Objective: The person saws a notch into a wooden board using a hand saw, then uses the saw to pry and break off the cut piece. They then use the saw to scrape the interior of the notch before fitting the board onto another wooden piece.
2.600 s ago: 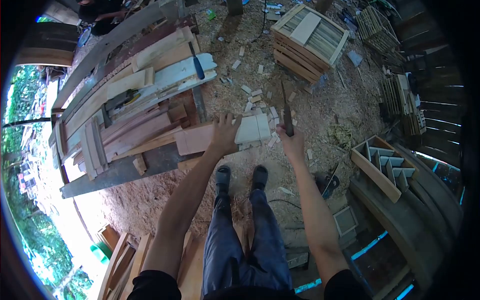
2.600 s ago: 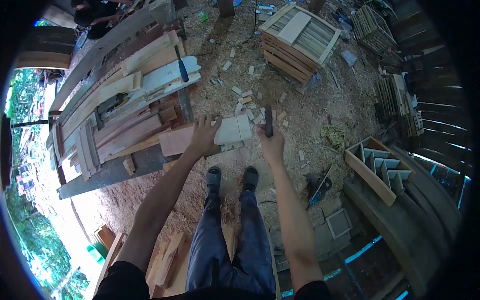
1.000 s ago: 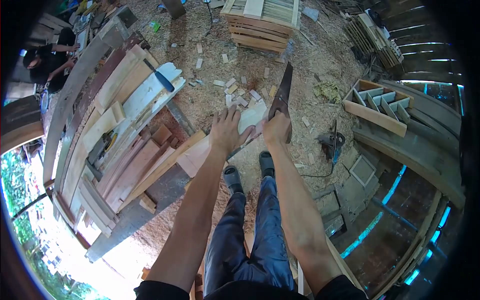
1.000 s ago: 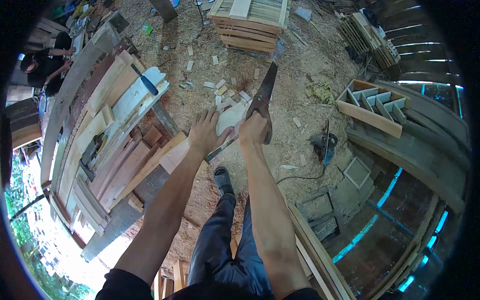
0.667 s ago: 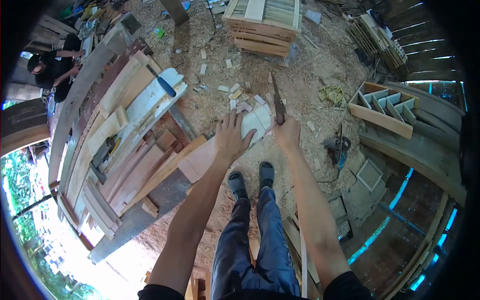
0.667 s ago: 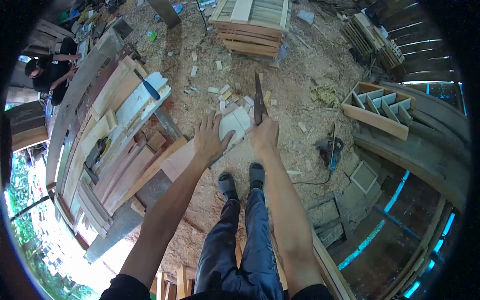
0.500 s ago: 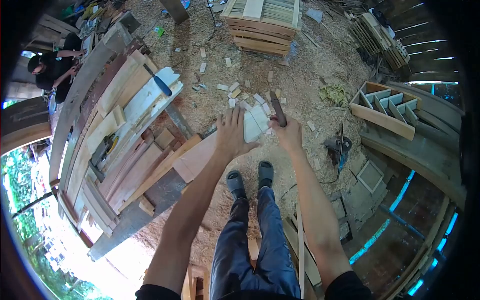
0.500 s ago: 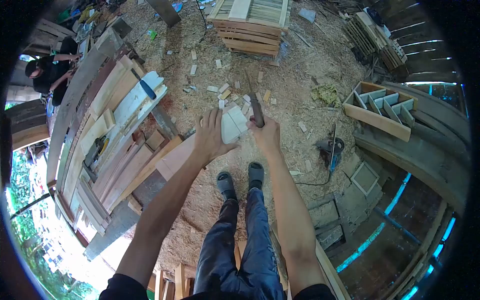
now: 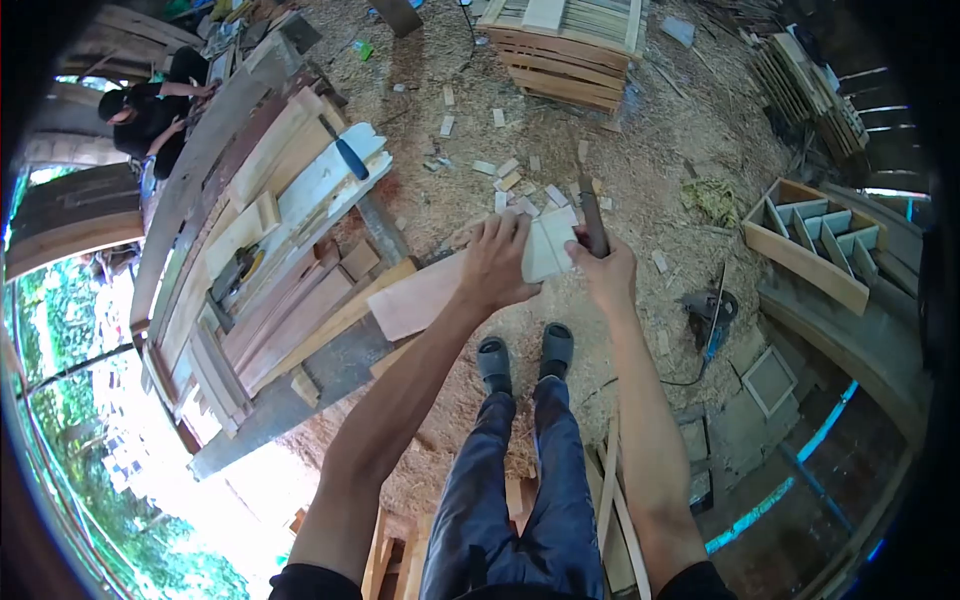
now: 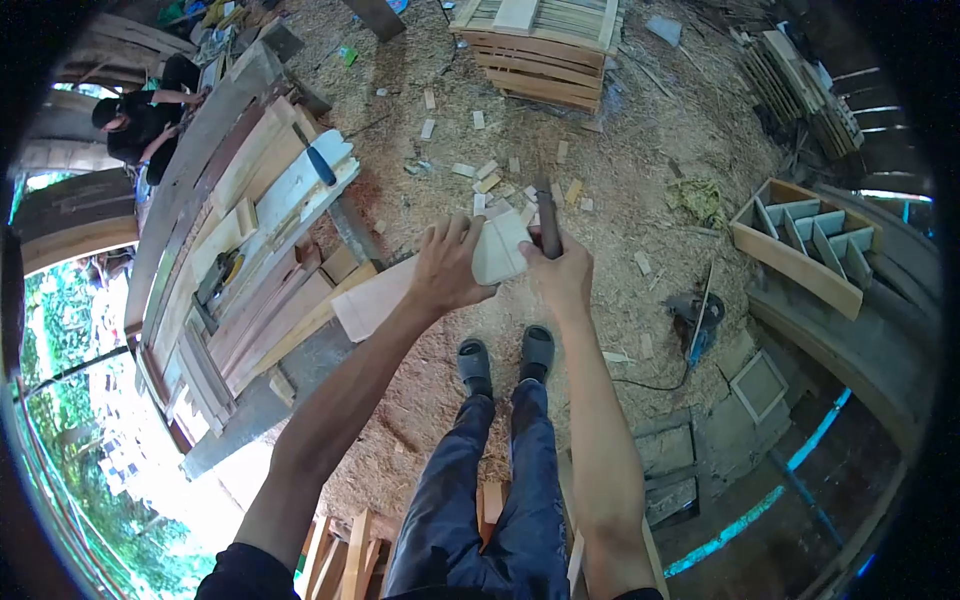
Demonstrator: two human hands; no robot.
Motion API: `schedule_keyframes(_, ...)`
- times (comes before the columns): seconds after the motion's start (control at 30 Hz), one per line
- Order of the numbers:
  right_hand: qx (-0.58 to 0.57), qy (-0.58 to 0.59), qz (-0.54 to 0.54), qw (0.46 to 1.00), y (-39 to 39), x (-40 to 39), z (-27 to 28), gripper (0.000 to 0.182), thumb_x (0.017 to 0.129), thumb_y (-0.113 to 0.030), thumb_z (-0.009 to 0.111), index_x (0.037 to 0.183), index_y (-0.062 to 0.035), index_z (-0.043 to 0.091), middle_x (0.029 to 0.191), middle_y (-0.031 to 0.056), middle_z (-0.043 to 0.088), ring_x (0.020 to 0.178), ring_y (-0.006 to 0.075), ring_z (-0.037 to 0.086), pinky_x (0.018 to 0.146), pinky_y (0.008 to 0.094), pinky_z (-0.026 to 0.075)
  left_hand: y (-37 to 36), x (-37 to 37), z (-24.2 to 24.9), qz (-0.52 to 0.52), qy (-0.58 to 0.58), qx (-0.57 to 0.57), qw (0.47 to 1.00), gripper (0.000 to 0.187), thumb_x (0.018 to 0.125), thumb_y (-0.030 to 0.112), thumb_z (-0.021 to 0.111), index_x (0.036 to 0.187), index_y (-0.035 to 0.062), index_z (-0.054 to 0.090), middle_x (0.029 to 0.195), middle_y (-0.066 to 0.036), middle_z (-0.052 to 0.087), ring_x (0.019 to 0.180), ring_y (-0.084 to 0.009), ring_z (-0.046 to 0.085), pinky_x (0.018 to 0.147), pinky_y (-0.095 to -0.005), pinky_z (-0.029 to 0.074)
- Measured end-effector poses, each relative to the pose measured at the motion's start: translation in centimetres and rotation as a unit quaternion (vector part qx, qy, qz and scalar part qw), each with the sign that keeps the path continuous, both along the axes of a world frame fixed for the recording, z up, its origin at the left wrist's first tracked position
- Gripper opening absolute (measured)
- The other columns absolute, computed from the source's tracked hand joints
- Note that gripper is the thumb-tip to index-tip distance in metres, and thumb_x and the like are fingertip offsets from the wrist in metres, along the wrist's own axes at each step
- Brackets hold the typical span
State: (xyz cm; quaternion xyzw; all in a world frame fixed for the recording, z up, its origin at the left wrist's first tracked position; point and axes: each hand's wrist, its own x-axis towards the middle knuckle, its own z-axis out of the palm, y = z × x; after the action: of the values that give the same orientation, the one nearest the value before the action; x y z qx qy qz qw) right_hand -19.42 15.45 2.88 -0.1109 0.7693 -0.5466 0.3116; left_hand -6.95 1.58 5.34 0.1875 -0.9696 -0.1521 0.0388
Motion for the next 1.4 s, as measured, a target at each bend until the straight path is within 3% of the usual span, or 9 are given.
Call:
schedule_keyframes(0.33,0.032,0.009,-0.002,0.999,-0.6,0.0,-0.7,0.028,0.077,-0.017,0.077,0.098,-0.0005,0.071,0.075,0.009,0.069,0.068,0.0158,0.065,0.063,0.0302,0.049,-2.2,0.1,-1.8,-0.038,-0.024,0.148,0.988,0.095,0.046,0.045,0.082,0.121,-0.0074,0.054,0.106,-0.018,0.052,0.106,-0.0342,0.05,0.089,-0.0412,0.047)
schedule_keyframes(0.5,-0.056,-0.016,0.019,0.998,-4.2,1.4,-0.6,0.027,0.08,-0.021,0.074,0.097,-0.0005,0.071,0.07,0.008,0.067,0.064,0.0151,0.062,0.062,0.0313,0.047,-4.7,1.6,-0.7,0.019,-0.062,0.135,0.989,0.098,0.053,0.045,0.083,0.129,-0.0064,0.049,0.107,-0.02,0.051,0.105,-0.0368,0.049,0.091,-0.0419,0.044)
schedule_keyframes(0.63,0.004,-0.035,0.088,0.995,-4.9,0.3,-0.1,0.03,0.081,-0.025,0.074,0.1,-0.002,0.071,0.068,0.006,0.064,0.062,0.0134,0.059,0.06,0.0303,0.045,-4.8,3.3,-2.3,0.041,0.006,0.129,0.991,0.097,0.056,0.044,0.083,0.132,-0.0045,0.048,0.107,-0.02,0.05,0.104,-0.0359,0.048,0.091,-0.0419,0.042)
schedule_keyframes(0.83,-0.056,-0.081,0.093,0.991,-3.5,0.5,0.5,0.03,0.083,-0.029,0.073,0.097,-0.0017,0.071,0.068,0.0034,0.065,0.063,0.011,0.06,0.06,0.0276,0.045,-6.8,3.2,-0.6,0.059,-0.146,0.281,0.947,0.093,0.065,0.046,0.081,0.137,-0.0007,0.046,0.113,-0.017,0.05,0.111,-0.0313,0.046,0.096,-0.0395,0.038)
schedule_keyframes(0.93,-0.064,-0.046,0.072,0.994,-3.9,1.3,-0.2,0.031,0.083,-0.029,0.074,0.096,-0.0012,0.071,0.069,0.0025,0.066,0.064,0.0107,0.061,0.059,0.0266,0.045,-7.6,3.3,-1.0,-0.003,-0.166,0.291,0.942,0.083,0.071,0.043,0.078,0.137,0.0033,0.048,0.123,-0.017,0.05,0.117,-0.0307,0.045,0.101,-0.0378,0.036)
schedule_keyframes(1.03,-0.076,-0.086,0.025,0.993,-4.7,1.8,0.4,0.03,0.083,-0.029,0.074,0.094,-0.0015,0.071,0.067,0.0033,0.066,0.062,0.0108,0.061,0.058,0.0271,0.045,-7.2,2.6,-1.2,-0.028,-0.084,0.202,0.975,0.077,0.073,0.03,0.076,0.14,0.0079,0.045,0.136,-0.017,0.046,0.126,-0.0312,0.042,0.109,-0.0381,0.031)
schedule_keyframes(1.1,-0.058,-0.049,0.038,0.996,-4.8,1.7,0.3,0.03,0.083,-0.03,0.074,0.093,-0.0016,0.072,0.066,0.0037,0.066,0.06,0.0113,0.061,0.058,0.0279,0.045,-6.6,1.5,-1.4,-0.04,0.013,0.386,0.922,0.081,0.071,0.016,0.072,0.144,0.0095,0.039,0.145,-0.016,0.041,0.135,-0.0304,0.037,0.115,-0.0392,0.025)
schedule_keyframes(1.37,-0.034,-0.022,0.045,0.998,-5.2,1.4,0.4,0.031,0.082,-0.032,0.074,0.086,-0.0018,0.072,0.061,0.0042,0.064,0.057,0.0126,0.061,0.057,0.0298,0.046,-7.0,0.7,-1.1,-0.095,-0.003,0.387,0.917,0.085,0.066,0.006,0.067,0.145,0.0106,0.037,0.148,-0.014,0.039,0.137,-0.0293,0.036,0.116,-0.0406,0.026)
schedule_keyframes(1.4,-0.024,-0.02,0.067,0.997,-5.2,1.1,0.4,0.033,0.084,-0.029,0.073,0.093,0.0022,0.07,0.071,0.0073,0.067,0.065,0.0141,0.065,0.061,0.0283,0.05,-7.0,0.7,-0.9,-0.091,-0.007,0.38,0.92,0.084,0.065,0.007,0.068,0.144,0.0105,0.038,0.147,-0.014,0.04,0.136,-0.0293,0.037,0.116,-0.0415,0.027)
